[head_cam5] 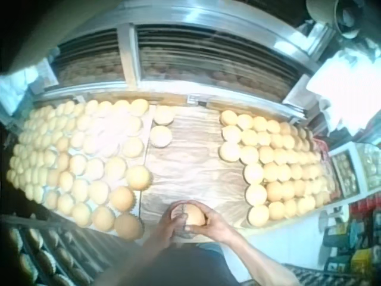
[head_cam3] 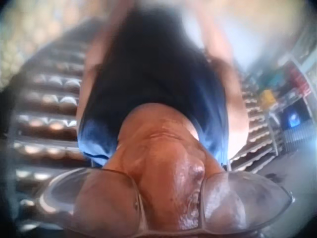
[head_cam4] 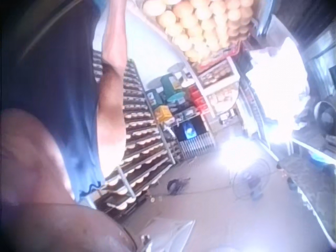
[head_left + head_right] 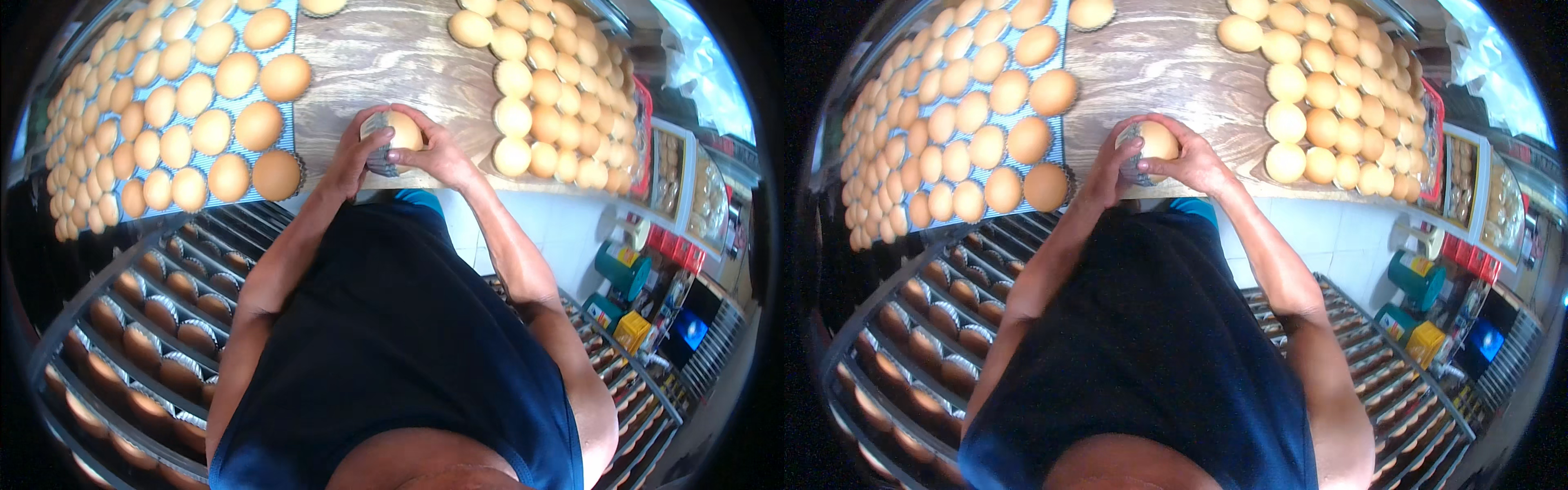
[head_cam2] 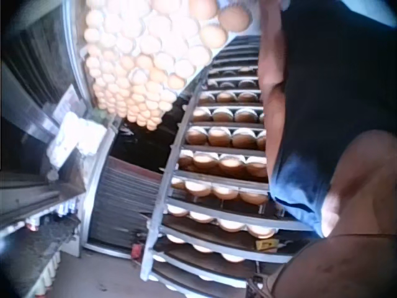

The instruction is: The person places baked buns into fluted paper liners one at a time by hand on a wooden table, then arranges the lined buns onto a blue sheet on a cooling rack.

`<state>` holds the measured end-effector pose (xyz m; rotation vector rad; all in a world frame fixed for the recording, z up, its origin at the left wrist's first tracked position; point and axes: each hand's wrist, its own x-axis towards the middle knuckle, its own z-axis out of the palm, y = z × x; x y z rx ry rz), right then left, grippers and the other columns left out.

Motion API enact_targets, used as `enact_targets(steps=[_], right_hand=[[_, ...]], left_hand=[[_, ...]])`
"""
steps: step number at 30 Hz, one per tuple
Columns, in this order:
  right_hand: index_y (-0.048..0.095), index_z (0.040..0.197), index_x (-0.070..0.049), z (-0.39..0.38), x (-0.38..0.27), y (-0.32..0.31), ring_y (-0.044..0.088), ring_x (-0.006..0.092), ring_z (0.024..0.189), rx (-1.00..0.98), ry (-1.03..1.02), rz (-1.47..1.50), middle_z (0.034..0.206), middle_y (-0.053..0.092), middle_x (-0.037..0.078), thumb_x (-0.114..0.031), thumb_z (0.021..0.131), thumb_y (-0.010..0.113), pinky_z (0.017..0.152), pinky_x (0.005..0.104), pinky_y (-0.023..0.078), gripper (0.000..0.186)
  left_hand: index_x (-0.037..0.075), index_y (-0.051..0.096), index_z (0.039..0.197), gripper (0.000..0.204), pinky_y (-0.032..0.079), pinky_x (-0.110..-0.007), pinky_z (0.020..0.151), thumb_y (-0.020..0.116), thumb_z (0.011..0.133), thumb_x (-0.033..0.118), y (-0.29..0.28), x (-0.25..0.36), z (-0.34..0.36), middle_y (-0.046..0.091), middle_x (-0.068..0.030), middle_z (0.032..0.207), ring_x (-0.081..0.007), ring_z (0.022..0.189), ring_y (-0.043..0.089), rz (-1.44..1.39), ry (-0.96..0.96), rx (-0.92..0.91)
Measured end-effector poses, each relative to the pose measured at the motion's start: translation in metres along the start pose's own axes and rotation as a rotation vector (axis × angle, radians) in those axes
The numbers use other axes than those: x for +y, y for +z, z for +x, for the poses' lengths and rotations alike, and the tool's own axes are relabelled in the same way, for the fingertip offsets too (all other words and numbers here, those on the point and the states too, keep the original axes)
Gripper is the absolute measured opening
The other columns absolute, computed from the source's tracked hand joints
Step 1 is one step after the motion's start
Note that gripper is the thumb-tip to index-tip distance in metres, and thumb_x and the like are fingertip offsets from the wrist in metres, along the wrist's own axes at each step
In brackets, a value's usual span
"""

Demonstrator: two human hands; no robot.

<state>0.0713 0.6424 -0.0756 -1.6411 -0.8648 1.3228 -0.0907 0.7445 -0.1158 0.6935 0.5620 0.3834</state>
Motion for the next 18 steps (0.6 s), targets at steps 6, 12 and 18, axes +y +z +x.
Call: enact_targets(steps=[6, 12, 18], right_hand=[[0.056, 0.145, -0.007, -0.012, 0.001, -0.025, 0.064, 0.0159, 0.112, 0.14, 0.022, 0.292, 0.126, 0.068, 0.008, -0.009, 0.078, 0.09, 0.097, 0.032, 0.054, 0.075], [0.058, 0.135, -0.006, 0.026, -0.011, -0.065, 0.064, 0.0154, 0.108, 0.18, 0.037, 0.13, 0.117, 0.068, 0.007, -0.007, 0.079, 0.088, 0.093, 0.0298, 0.055, 0.063], [0.059, 0.131, -0.006, 0.063, -0.016, -0.092, 0.066, 0.0155, 0.103, 0.118, -0.013, 0.049, 0.113, 0.069, 0.008, -0.015, 0.079, 0.09, 0.087, 0.0292, 0.056, 0.061]], left_hand=[[0.003, 0.058, 0.136, 0.061, 0.049, -0.034, 0.098, 0.075, 0.086, 0.033, 0.02, 0.007, 0.04, 0.06, -0.0142, 0.126, -0.0211, 0.113, 0.06, 0.261, -0.098, -0.102], [0.006, 0.053, 0.14, 0.065, 0.054, -0.034, 0.089, 0.075, 0.086, 0.034, 0.034, -0.011, 0.079, 0.06, -0.0136, 0.122, -0.0197, 0.107, 0.062, 0.075, -0.105, 0.066], [0.007, 0.047, 0.144, 0.065, 0.057, -0.035, 0.083, 0.073, 0.088, 0.029, 0.042, -0.008, 0.103, 0.061, -0.0102, 0.115, -0.0179, 0.103, 0.064, -0.135, 0.015, 0.176]])
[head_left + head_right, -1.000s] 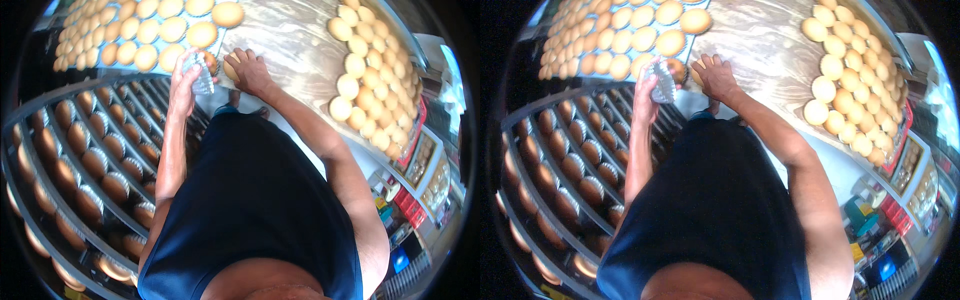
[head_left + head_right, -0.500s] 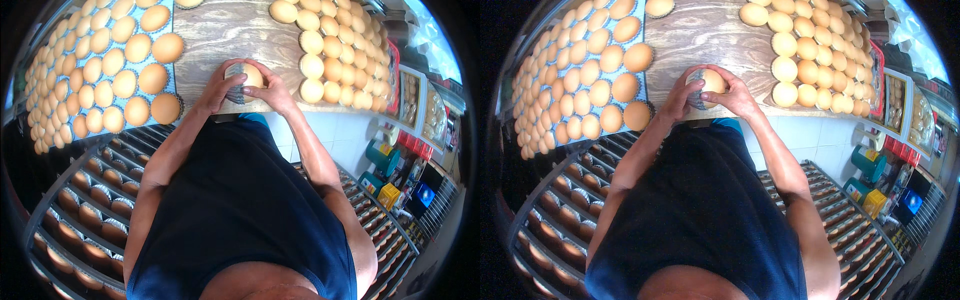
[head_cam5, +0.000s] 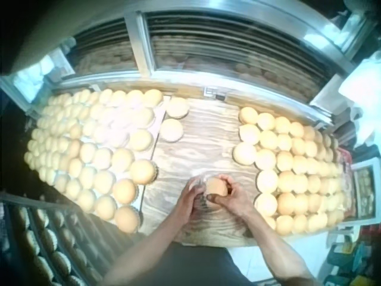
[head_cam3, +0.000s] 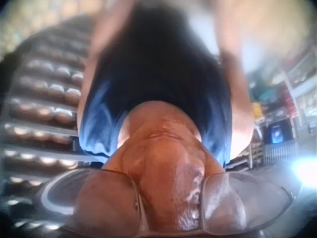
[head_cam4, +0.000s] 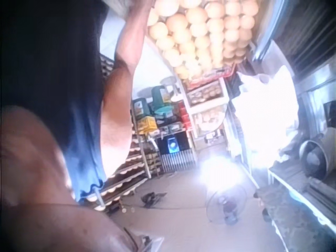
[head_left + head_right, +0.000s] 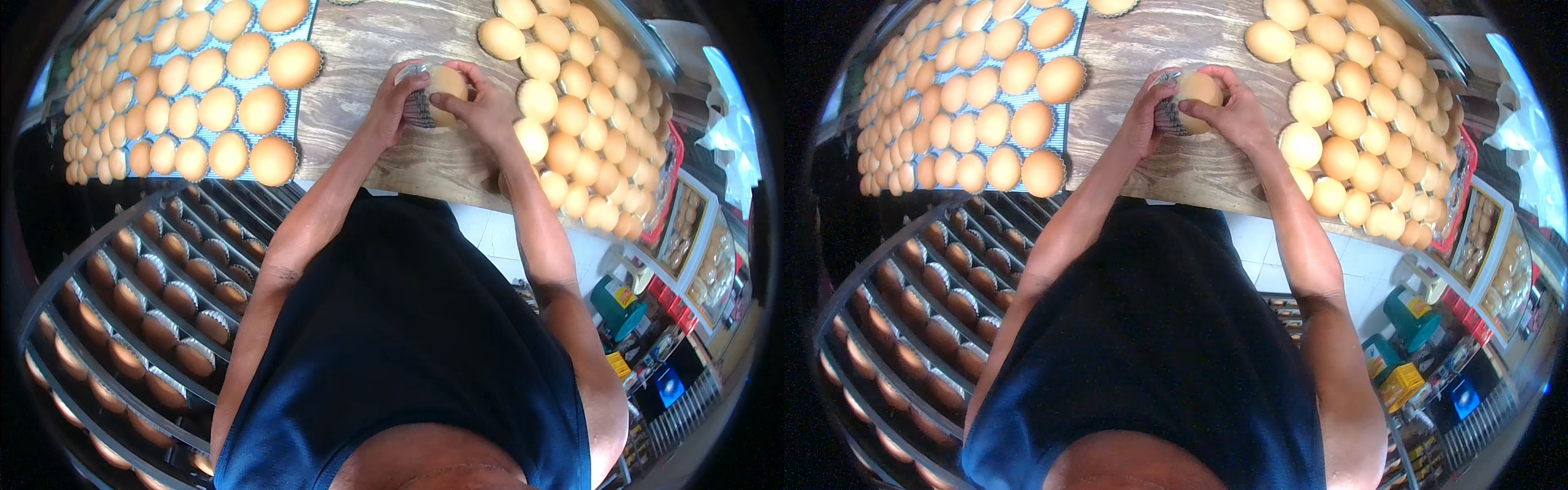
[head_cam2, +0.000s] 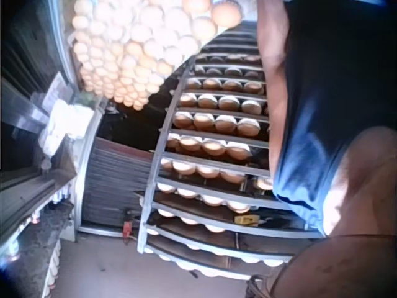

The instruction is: The person places baked buns into fluted paper liners one at a time by hand on a wooden table, then arranges the lined buns onto a blue sheet on a cooling rack.

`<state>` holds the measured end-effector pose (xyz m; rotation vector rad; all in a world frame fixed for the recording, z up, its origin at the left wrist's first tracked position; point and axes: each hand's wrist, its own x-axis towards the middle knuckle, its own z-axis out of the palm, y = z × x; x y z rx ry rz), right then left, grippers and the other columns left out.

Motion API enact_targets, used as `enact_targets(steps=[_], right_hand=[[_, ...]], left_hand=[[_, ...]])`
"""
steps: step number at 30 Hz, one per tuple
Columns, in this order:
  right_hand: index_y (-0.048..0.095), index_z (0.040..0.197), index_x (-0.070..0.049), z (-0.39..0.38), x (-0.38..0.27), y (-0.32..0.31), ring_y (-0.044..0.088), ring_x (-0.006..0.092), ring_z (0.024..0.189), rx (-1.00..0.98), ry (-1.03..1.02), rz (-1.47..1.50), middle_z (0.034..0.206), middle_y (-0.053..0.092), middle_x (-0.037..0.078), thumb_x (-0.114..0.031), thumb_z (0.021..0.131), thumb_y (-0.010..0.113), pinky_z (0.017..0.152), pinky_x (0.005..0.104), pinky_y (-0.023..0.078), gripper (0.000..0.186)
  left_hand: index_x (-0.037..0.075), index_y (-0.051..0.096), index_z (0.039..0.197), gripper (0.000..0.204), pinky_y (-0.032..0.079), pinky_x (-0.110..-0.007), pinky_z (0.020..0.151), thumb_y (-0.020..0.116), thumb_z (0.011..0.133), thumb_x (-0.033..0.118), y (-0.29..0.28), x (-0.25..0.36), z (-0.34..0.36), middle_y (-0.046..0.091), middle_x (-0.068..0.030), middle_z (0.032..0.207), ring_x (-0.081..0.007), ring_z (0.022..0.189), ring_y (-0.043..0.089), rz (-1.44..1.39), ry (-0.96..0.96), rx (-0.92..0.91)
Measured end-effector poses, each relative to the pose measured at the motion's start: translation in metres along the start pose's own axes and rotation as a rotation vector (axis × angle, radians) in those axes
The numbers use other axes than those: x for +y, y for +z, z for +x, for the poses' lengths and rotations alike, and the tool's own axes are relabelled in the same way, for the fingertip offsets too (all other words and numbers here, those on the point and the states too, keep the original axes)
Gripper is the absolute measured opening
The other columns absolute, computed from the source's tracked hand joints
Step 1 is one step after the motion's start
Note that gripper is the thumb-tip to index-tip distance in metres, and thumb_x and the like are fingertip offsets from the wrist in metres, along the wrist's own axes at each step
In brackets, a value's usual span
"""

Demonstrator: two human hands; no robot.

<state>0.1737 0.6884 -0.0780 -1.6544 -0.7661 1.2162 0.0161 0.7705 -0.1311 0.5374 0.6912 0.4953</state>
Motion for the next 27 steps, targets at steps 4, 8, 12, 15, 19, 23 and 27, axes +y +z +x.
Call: enact_targets(steps=[4, 8, 12, 15, 19, 23, 27], right_hand=[[0.06, 0.131, -0.008, 0.017, 0.017, -0.023, 0.068, 0.022, 0.102, 0.13, -0.049, -0.174, 0.114, 0.07, 0.011, -0.031, 0.079, 0.09, 0.086, 0.0353, 0.057, 0.064], [0.061, 0.133, -0.009, 0.031, 0.028, -0.07, 0.063, 0.0349, 0.115, 0.344, -0.27, -0.963, 0.122, 0.067, 0.019, -0.039, 0.074, 0.088, 0.095, 0.0463, 0.053, 0.071], [0.063, 0.133, -0.008, 0.03, 0.024, -0.086, 0.059, 0.0361, 0.122, 0.335, -0.337, -1.182, 0.131, 0.064, 0.019, -0.041, 0.076, 0.086, 0.1, 0.0481, 0.051, 0.069], [0.061, 0.137, -0.011, 0.004, -0.02, -0.048, 0.059, 0.0365, 0.123, 0.283, -0.289, -0.773, 0.135, 0.063, 0.018, -0.034, 0.077, 0.087, 0.104, 0.0473, 0.049, 0.069], [0.06, 0.136, -0.006, -0.022, -0.091, 0.009, 0.057, 0.0367, 0.127, 0.085, -0.572, -0.489, 0.135, 0.063, 0.017, -0.022, 0.072, 0.091, 0.108, 0.0448, 0.046, 0.073], [0.057, 0.138, -0.006, -0.024, -0.114, 0.039, 0.055, 0.038, 0.128, 0.103, -0.679, -0.603, 0.137, 0.06, 0.018, -0.018, 0.071, 0.091, 0.109, 0.0458, 0.045, 0.076], [0.054, 0.141, -0.006, -0.048, -0.118, 0.068, 0.054, 0.0388, 0.128, 0.073, -0.7, -0.657, 0.14, 0.057, 0.02, -0.018, 0.068, 0.091, 0.109, 0.0466, 0.045, 0.083]], left_hand=[[0.009, 0.047, 0.144, 0.062, 0.06, -0.042, 0.084, 0.069, 0.09, 0.029, -0.007, -0.008, 0.007, 0.062, -0.013, 0.122, -0.0241, 0.109, 0.066, -0.11, 0.084, 0.051], [0.01, 0.048, 0.145, 0.068, 0.06, -0.058, 0.087, 0.064, 0.09, 0.047, -0.011, 0.009, -0.018, 0.058, -0.0199, 0.138, -0.0398, 0.124, 0.062, -0.378, 0.083, -0.275], [0.006, 0.044, 0.149, 0.09, 0.057, -0.069, 0.085, 0.066, 0.082, 0.061, 0.003, 0.036, -0.047, 0.048, -0.0261, 0.15, -0.0518, 0.131, 0.053, -0.499, 0.057, -0.451], [0.006, 0.042, 0.151, 0.091, 0.056, -0.07, 0.087, 0.065, 0.082, 0.061, 0.015, 0.057, -0.064, 0.046, -0.0281, 0.15, -0.0532, 0.131, 0.052, -0.483, 0.109, -0.429], [0.003, 0.041, 0.151, 0.099, 0.058, -0.064, 0.09, 0.067, 0.08, 0.066, 0.025, 0.078, -0.079, 0.048, -0.0287, 0.148, -0.0468, 0.13, 0.055, -0.252, 0.112, -0.322], [-0.001, 0.042, 0.15, 0.091, 0.057, -0.061, 0.092, 0.062, 0.086, 0.061, 0.033, 0.091, -0.093, 0.054, -0.0248, 0.145, -0.038, 0.124, 0.061, -0.175, -0.005, -0.382], [-0.002, 0.054, 0.14, 0.066, 0.053, -0.038, 0.1, 0.058, 0.094, 0.045, 0.027, 0.093, -0.102, 0.065, -0.0174, 0.131, -0.028, 0.115, 0.066, -0.232, -0.06, -0.154]])
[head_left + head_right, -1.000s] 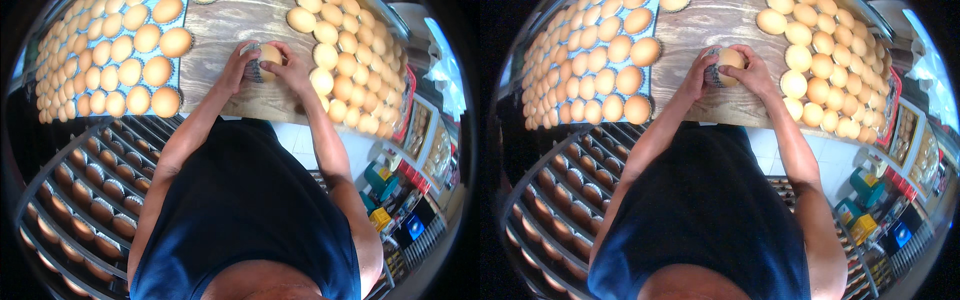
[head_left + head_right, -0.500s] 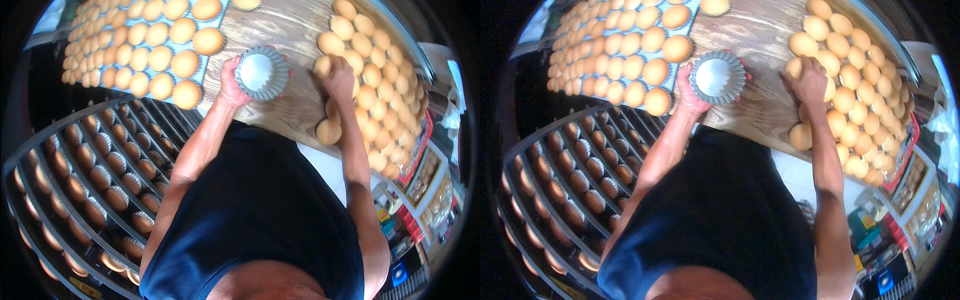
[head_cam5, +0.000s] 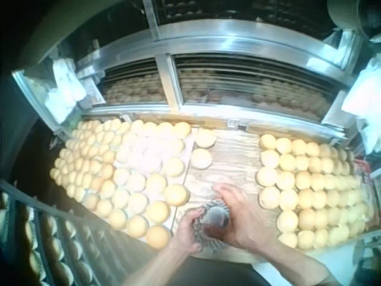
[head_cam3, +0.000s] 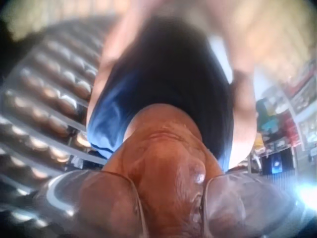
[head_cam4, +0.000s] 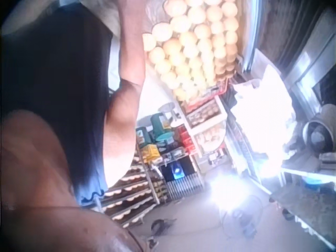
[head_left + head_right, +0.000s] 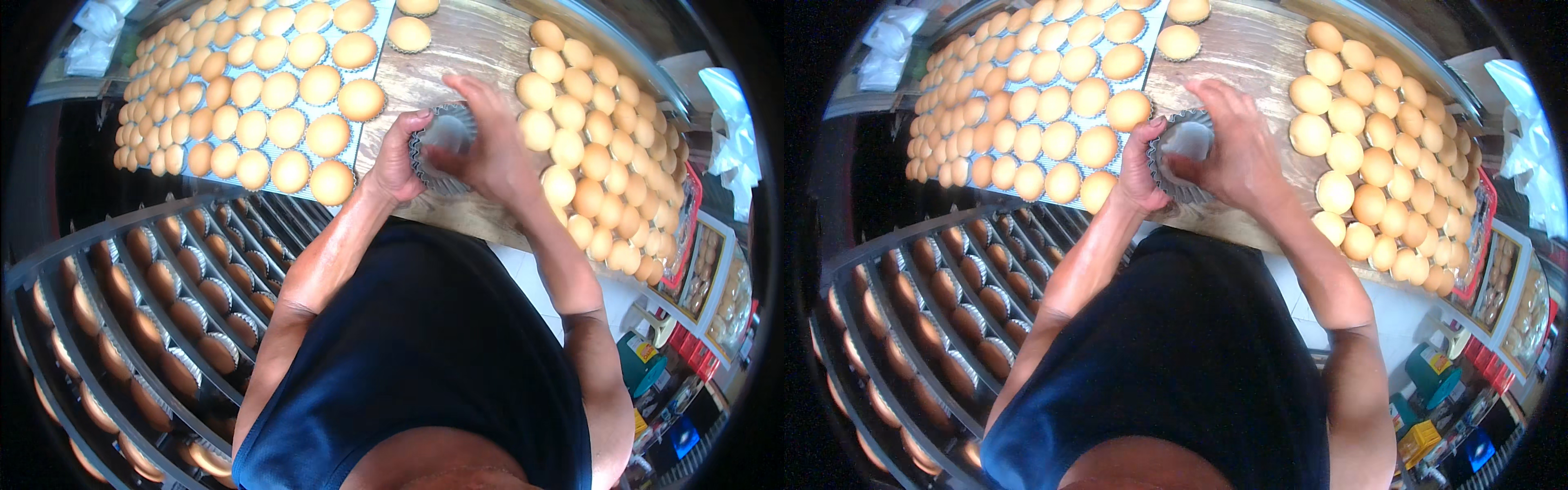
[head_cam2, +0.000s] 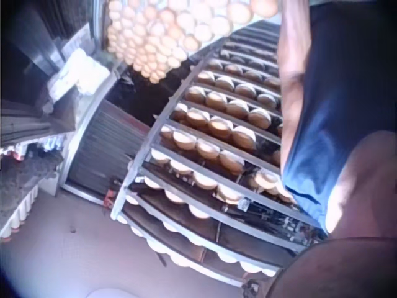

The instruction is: The person places baked buns into fluted paper liners one at a time by hand on a wooden table, then arranges the lined buns onto a blue sheet on a cooling rack.

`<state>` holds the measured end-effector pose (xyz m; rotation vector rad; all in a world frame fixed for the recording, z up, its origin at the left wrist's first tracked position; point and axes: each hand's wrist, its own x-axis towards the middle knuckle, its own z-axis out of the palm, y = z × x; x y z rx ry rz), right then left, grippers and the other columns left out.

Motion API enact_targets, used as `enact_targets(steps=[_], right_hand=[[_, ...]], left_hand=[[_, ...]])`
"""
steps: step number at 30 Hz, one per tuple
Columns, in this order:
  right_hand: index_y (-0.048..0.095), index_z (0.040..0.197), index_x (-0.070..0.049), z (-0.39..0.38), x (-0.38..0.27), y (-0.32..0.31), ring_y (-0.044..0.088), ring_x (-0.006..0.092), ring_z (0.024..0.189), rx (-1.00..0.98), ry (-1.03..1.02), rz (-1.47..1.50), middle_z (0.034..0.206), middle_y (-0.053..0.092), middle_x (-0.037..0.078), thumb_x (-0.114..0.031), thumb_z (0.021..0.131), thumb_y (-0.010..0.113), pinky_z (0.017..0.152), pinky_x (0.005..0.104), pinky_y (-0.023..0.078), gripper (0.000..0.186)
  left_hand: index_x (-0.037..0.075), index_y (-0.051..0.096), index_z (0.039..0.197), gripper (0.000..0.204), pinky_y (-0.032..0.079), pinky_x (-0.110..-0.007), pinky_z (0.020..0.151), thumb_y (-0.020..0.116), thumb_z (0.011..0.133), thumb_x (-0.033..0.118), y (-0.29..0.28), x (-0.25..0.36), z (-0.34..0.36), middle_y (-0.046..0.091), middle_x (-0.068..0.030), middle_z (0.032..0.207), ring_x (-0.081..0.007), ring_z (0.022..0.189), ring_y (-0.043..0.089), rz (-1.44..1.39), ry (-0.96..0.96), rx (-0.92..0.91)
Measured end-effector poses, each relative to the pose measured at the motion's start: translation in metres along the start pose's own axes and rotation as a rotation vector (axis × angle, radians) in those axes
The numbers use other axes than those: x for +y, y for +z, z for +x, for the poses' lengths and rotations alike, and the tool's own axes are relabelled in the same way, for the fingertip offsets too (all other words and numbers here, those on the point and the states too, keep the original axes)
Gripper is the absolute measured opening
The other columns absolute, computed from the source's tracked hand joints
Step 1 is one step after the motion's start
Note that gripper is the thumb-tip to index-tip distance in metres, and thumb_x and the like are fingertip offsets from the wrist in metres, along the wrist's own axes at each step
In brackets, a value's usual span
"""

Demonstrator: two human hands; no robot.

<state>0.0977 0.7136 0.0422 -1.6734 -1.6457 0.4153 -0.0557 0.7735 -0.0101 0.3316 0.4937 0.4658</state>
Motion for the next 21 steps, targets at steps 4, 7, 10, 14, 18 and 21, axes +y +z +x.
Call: enact_targets(steps=[4, 7, 10, 14, 18, 21], right_hand=[[0.055, 0.14, -0.004, -0.006, -0.011, -0.007, 0.056, 0.0373, 0.127, 0.016, 0.224, 0.046, 0.139, 0.058, 0.021, -0.025, 0.068, 0.092, 0.109, 0.0467, 0.046, 0.084], [0.055, 0.14, -0.003, -0.009, -0.019, -0.006, 0.057, 0.0371, 0.129, 0.043, 0.268, 0.005, 0.139, 0.058, 0.021, -0.029, 0.07, 0.091, 0.109, 0.0457, 0.046, 0.083], [0.055, 0.14, -0.002, -0.017, -0.032, 0.001, 0.057, 0.0371, 0.13, -0.023, 0.21, -0.08, 0.139, 0.058, 0.021, -0.029, 0.07, 0.091, 0.109, 0.0444, 0.047, 0.083], [0.055, 0.141, -0.002, -0.016, -0.019, 0.001, 0.059, 0.036, 0.127, 0.032, 0.331, 0.04, 0.137, 0.06, 0.022, -0.032, 0.068, 0.092, 0.107, 0.0434, 0.048, 0.087], [0.055, 0.141, -0.002, -0.014, -0.018, 0.013, 0.061, 0.0323, 0.122, -0.02, 0.297, 0.054, 0.131, 0.062, 0.02, -0.03, 0.069, 0.092, 0.104, 0.0412, 0.05, 0.085], [0.059, 0.137, -0.002, -0.003, -0.006, 0.011, 0.062, 0.022, 0.113, -0.033, 0.275, 0.173, 0.126, 0.064, 0.014, -0.023, 0.073, 0.092, 0.099, 0.0365, 0.051, 0.075]], left_hand=[[0.002, 0.054, 0.14, 0.066, 0.059, -0.059, 0.089, 0.059, 0.094, 0.048, 0.003, 0.012, -0.013, 0.065, -0.0162, 0.127, -0.0314, 0.111, 0.068, -0.07, -0.136, -0.253], [0.004, 0.05, 0.145, 0.066, 0.06, -0.066, 0.083, 0.056, 0.095, 0.048, -0.002, 0.01, -0.011, 0.064, -0.0179, 0.13, -0.0333, 0.111, 0.068, -0.088, -0.167, -0.306], [0.003, 0.048, 0.146, 0.066, 0.061, -0.063, 0.083, 0.053, 0.097, 0.046, -0.012, 0.011, -0.011, 0.064, -0.0188, 0.131, -0.0337, 0.11, 0.069, -0.099, -0.163, -0.359], [0.0, 0.05, 0.142, 0.063, 0.062, -0.061, 0.082, 0.053, 0.097, 0.044, -0.011, 0.014, -0.017, 0.065, -0.0187, 0.128, -0.0333, 0.109, 0.07, -0.144, -0.165, -0.408], [0.002, 0.049, 0.145, 0.064, 0.062, -0.059, 0.084, 0.058, 0.094, 0.041, -0.025, 0.013, -0.018, 0.064, -0.0173, 0.129, -0.0304, 0.108, 0.07, -0.089, -0.129, -0.334], [0.007, 0.048, 0.147, 0.064, 0.061, -0.056, 0.087, 0.061, 0.093, 0.039, -0.049, 0.011, -0.02, 0.06, -0.0165, 0.138, -0.0329, 0.121, 0.064, -0.132, -0.08, -0.352]])
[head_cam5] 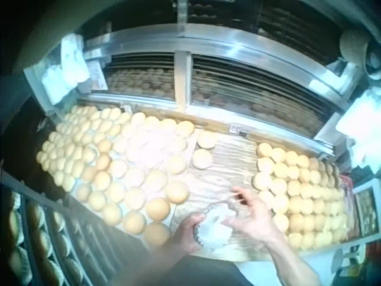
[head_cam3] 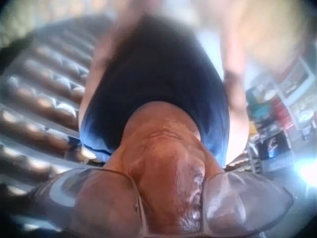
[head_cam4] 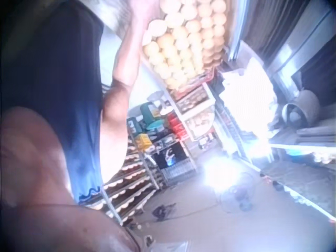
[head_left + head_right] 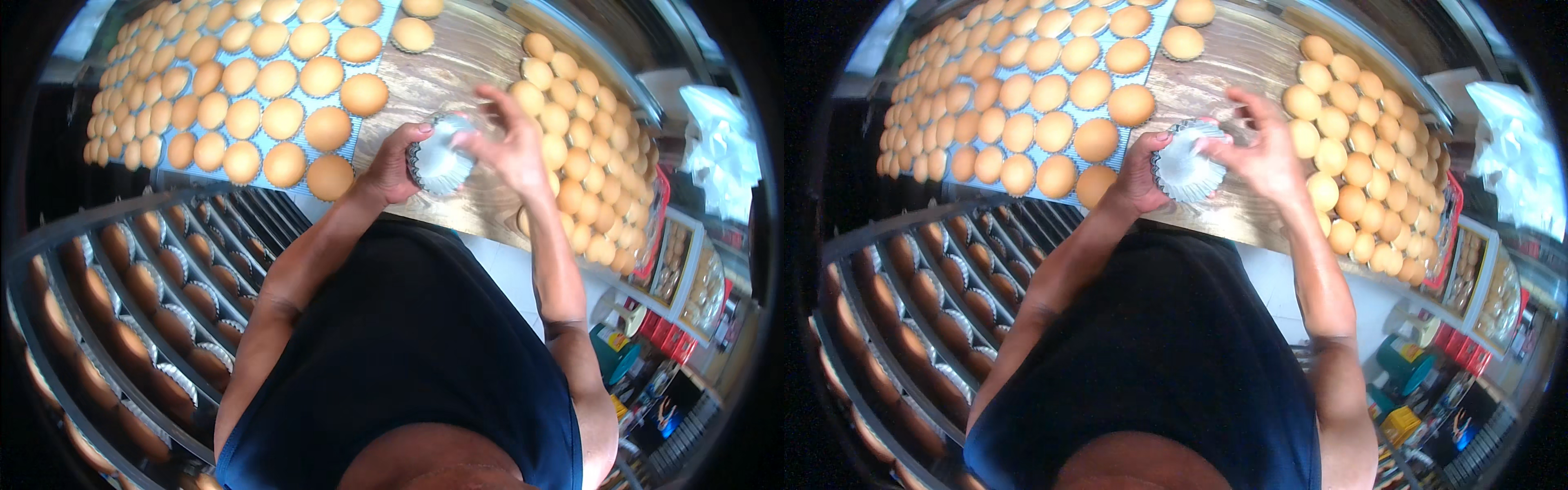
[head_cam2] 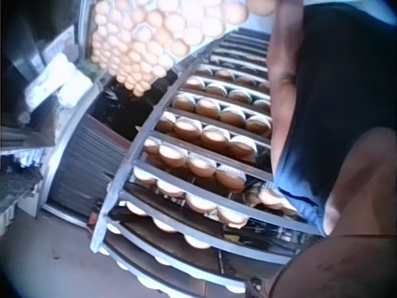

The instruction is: The person places baked buns into fluted paper liners one at a time by hand on a wooden table, then arranges the lined buns onto a blue sheet on a cooling rack.

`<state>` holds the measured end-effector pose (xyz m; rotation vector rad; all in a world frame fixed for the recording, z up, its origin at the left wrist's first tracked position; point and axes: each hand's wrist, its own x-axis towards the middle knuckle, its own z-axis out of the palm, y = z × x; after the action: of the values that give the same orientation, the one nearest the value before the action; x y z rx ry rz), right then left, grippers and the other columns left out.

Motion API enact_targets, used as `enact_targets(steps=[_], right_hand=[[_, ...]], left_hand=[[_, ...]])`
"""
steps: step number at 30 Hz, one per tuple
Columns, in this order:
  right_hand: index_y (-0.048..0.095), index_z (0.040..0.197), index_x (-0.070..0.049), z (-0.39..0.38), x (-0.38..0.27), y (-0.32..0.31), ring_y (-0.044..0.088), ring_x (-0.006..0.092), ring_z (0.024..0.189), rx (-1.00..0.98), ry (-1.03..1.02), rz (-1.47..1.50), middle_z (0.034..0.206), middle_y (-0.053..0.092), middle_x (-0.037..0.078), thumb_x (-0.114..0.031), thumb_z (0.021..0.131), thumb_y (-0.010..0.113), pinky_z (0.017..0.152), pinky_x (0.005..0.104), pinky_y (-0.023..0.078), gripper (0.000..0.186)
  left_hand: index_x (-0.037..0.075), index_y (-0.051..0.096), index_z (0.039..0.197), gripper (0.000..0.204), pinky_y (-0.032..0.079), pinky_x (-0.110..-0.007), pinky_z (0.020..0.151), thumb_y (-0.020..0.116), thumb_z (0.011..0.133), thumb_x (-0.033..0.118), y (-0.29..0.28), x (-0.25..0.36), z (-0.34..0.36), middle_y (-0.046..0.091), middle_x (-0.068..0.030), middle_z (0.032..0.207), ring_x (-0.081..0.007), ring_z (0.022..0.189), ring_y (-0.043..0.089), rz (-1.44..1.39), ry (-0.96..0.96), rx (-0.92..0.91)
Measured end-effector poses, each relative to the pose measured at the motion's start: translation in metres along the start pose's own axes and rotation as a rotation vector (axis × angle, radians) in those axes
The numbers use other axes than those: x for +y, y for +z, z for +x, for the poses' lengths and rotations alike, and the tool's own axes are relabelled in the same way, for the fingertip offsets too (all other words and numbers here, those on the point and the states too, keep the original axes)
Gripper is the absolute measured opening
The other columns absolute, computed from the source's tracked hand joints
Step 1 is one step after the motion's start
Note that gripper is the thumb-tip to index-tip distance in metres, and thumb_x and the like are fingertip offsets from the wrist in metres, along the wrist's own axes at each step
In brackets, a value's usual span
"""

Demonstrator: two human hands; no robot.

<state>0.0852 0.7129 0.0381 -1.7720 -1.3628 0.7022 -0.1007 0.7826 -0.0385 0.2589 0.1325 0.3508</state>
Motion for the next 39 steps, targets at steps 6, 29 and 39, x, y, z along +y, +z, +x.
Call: enact_targets(steps=[6, 29, 39], right_hand=[[0.054, 0.142, -0.001, 0.049, 0.011, 0.032, 0.06, 0.034, 0.122, -0.313, -0.347, -0.289, 0.133, 0.062, 0.019, -0.012, 0.076, 0.085, 0.103, 0.0438, 0.05, 0.073], [0.059, 0.14, -0.009, 0.004, 0.067, 0.046, 0.059, 0.0184, 0.121, -0.651, 0.3, 0.514, 0.129, 0.064, 0.006, -0.009, 0.067, 0.097, 0.106, 0.0325, 0.048, 0.082], [0.055, 0.13, -0.01, -0.114, 0.113, -0.01, 0.064, 0.0139, 0.107, -0.09, 0.469, 0.722, 0.119, 0.064, 0.004, 0.002, 0.068, 0.093, 0.092, 0.0304, 0.056, 0.074]], left_hand=[[0.012, 0.043, 0.149, 0.067, 0.057, -0.061, 0.094, 0.066, 0.091, 0.037, -0.047, -0.002, -0.065, 0.054, -0.022, 0.145, -0.0457, 0.128, 0.058, -0.069, 0.246, 0.083], [0.008, 0.053, 0.14, 0.054, 0.055, -0.035, 0.088, 0.074, 0.091, 0.021, -0.056, -0.026, -0.027, 0.062, -0.0097, 0.119, -0.0187, 0.108, 0.064, 0.4, 0.204, 0.465], [0.008, 0.052, 0.139, 0.056, 0.057, -0.038, 0.095, 0.072, 0.088, 0.02, -0.04, -0.076, 0.053, 0.062, -0.0105, 0.124, -0.0191, 0.111, 0.064, 0.71, -0.247, 0.172]])
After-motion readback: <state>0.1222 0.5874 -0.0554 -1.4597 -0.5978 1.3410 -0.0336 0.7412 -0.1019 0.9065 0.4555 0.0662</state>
